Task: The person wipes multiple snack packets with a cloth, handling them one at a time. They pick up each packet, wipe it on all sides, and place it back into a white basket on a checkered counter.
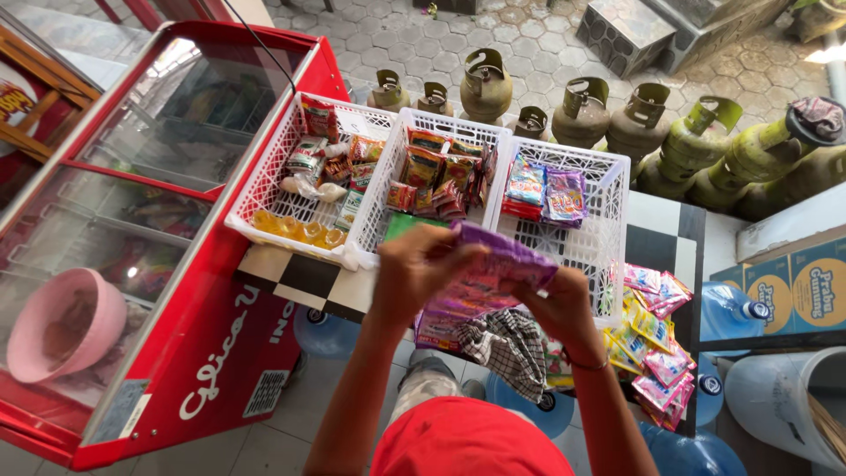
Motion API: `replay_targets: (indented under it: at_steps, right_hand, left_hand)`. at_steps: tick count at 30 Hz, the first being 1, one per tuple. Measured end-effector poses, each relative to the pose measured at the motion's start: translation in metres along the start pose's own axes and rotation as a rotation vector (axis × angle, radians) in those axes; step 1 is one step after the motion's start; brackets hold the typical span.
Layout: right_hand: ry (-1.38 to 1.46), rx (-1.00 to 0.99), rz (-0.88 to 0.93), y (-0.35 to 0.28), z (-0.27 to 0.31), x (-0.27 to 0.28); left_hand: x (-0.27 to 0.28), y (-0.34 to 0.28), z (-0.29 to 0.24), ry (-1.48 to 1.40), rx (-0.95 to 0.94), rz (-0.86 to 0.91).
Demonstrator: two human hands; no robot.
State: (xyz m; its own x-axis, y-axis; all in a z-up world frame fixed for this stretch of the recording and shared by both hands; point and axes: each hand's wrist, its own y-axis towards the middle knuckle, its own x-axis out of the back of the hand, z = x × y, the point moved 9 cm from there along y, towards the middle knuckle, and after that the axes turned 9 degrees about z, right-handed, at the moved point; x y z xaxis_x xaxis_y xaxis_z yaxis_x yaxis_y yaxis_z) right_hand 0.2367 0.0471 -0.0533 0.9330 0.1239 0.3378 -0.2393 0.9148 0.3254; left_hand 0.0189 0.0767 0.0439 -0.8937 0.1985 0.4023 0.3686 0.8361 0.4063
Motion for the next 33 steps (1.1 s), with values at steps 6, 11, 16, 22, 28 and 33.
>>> replay_targets:
  at_steps: [6, 11, 16, 22, 28, 33]
  right_hand:
    - [0.224, -0.019, -0.139, 0.018, 0.008, 0.019]
    - [0.499, -0.017, -0.018, 0.053, 0.027, 0.005]
    - [0.485, -0.05, 0.316, 0.069, 0.03, -0.032]
    - [0.382, 0.02, 0.25, 0.092, 0.023, -0.042]
    - [0.458, -0.042, 0.063, 0.131, 0.042, -0.032]
    - [-0.14, 0.259, 0.045, 0.137, 0.101, -0.025]
  left_hand:
    - [-0.011, -0.011, 0.018, -0.29, 0.097, -0.018]
    - [-0.026, -0.015, 0.033, -0.389, 0.086, -0.021]
    - [0.008, -0.01, 0.047, -0.364, 0.126, -0.248]
    - [0.035, -0.014, 0.05, -0.354, -0.126, -0.24]
    - [-0.003, -0.034, 0.127, -0.518, 0.199, 0.183]
    - [0.0, -0.017, 0.158, -0.941, 0.299, 0.212]
